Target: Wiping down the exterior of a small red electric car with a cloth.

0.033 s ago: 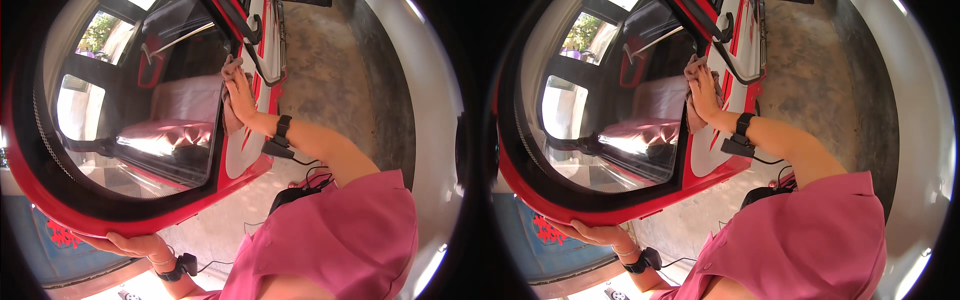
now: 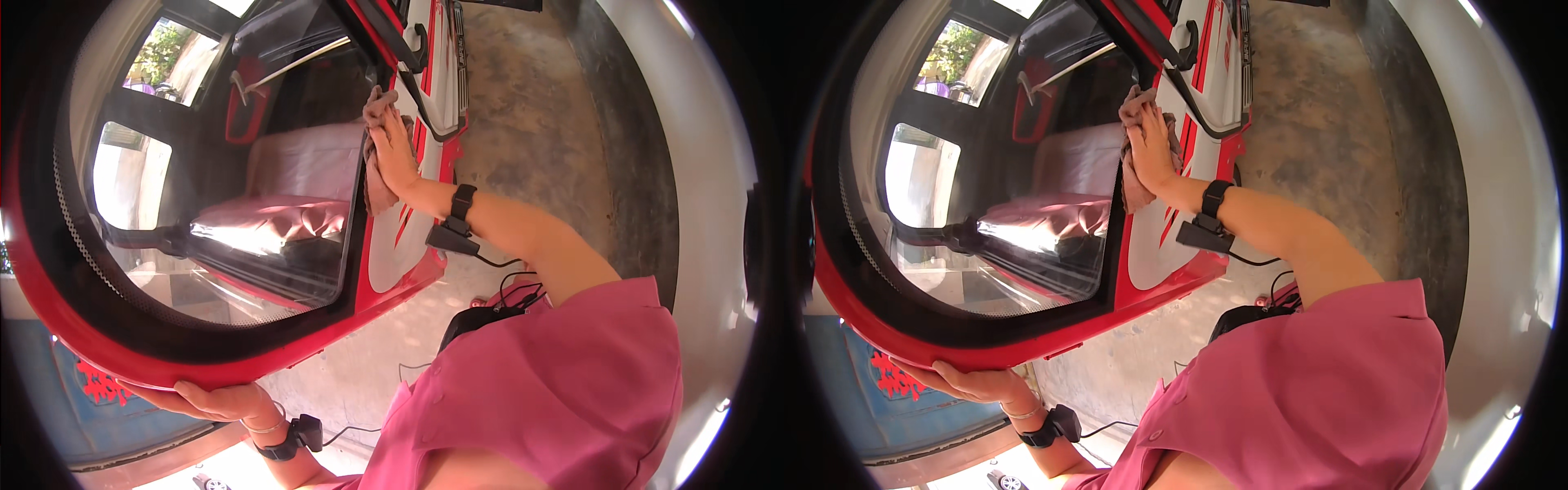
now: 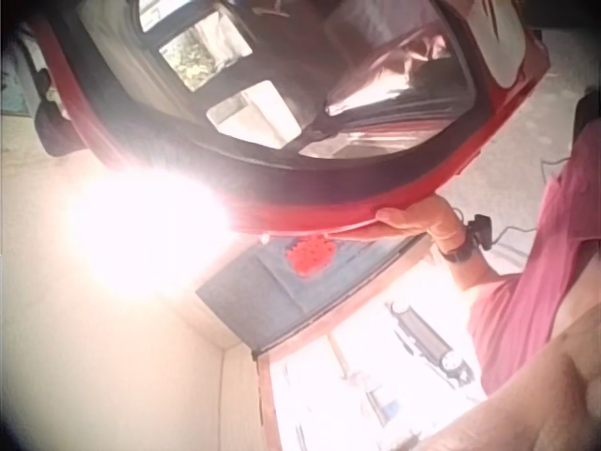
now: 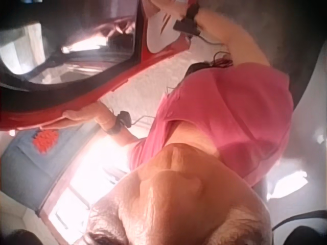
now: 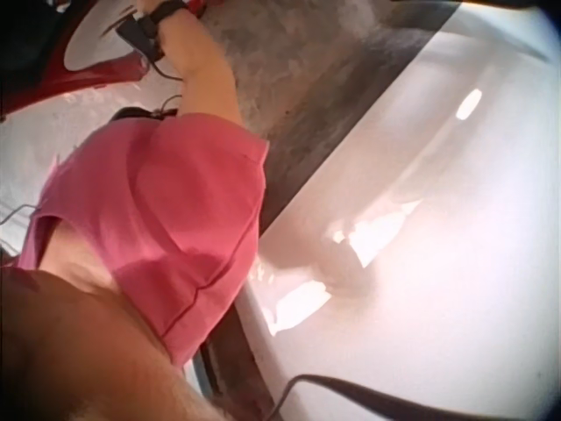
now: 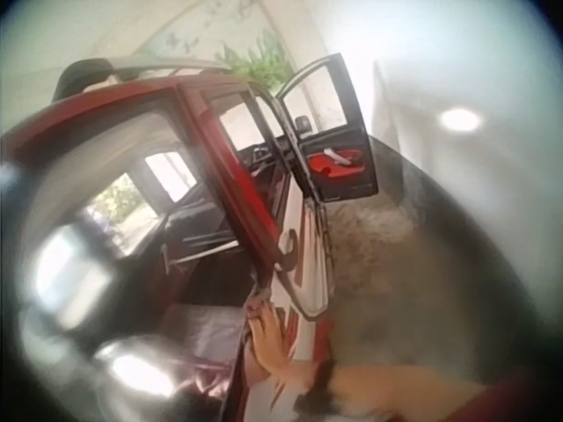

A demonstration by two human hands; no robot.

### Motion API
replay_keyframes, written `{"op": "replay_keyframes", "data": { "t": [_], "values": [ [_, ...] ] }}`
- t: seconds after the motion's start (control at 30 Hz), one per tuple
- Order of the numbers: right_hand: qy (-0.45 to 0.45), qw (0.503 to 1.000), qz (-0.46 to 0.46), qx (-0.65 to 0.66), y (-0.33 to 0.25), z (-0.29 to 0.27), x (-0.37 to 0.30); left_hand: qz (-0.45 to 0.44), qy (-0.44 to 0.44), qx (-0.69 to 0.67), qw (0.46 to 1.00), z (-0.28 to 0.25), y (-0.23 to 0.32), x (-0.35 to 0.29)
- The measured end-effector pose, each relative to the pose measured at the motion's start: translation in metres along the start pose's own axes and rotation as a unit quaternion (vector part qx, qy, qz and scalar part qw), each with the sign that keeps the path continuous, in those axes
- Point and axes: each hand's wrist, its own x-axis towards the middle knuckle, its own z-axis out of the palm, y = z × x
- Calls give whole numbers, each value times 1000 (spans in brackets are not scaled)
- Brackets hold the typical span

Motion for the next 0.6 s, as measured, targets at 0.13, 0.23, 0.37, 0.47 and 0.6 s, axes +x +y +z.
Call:
{"op": "replay_keyframes", "data": {
  "t": [0.13, 0.23, 0.37, 0.47, 0.6],
  "values": [
    [23, 1000, -4, 7, 19, 1, 34, -9, 4, -11, 1000, 2, 2, -1],
    [38, 999, -19, -20, 38, 1, 60, 5, -8, -10, 1000, 3, 5, 1],
    [30, 998, -61, 7, 50, -3, 81, -15, 4, -23, 1000, -1, 1, 0],
    [80, 997, -16, 11, 61, -9, 82, 4, -7, -15, 1000, 4, 1, 1],
    [61, 997, 22, 33, 65, -11, 72, 20, -20, -4, 1000, 0, -5, 0]
  ]
}}
